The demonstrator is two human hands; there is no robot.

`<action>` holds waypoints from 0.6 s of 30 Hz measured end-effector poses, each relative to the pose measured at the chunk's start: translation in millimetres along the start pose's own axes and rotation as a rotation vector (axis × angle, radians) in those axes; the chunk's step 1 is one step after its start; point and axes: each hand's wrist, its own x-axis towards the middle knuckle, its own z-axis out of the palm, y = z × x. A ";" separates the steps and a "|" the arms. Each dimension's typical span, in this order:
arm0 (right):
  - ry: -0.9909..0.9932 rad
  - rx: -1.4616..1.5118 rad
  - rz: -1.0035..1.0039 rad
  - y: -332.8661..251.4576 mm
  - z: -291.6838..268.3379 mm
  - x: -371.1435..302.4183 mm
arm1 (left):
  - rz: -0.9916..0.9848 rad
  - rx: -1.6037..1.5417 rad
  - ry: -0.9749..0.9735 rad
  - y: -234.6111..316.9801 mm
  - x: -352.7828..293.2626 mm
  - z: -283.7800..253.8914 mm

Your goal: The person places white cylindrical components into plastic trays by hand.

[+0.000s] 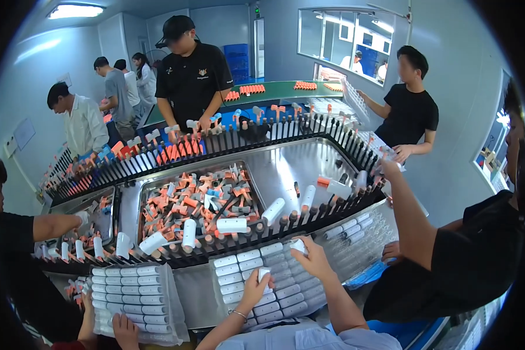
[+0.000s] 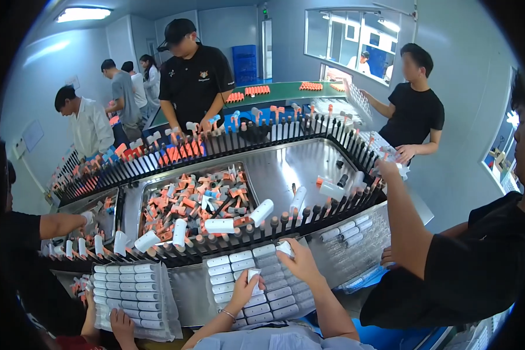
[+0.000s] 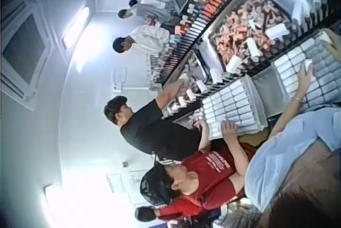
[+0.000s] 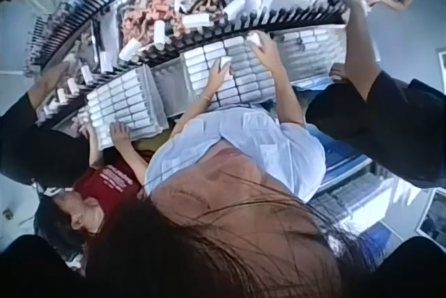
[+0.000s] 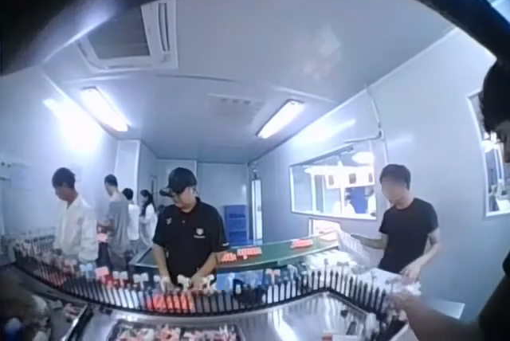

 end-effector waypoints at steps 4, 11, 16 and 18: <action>0.001 -0.044 -0.015 7.8 1.5 -1.1 | 0.013 0.026 0.007 -4.1 2.7 0.4; -0.062 -0.006 0.034 18.4 8.9 -2.5 | 0.017 0.053 0.007 -0.6 4.2 1.5; -0.076 0.000 0.027 23.1 2.5 2.3 | 0.007 0.033 0.029 -1.9 8.8 8.6; -0.077 0.027 0.040 28.1 -1.6 4.2 | 0.003 0.034 0.029 -2.0 11.2 13.6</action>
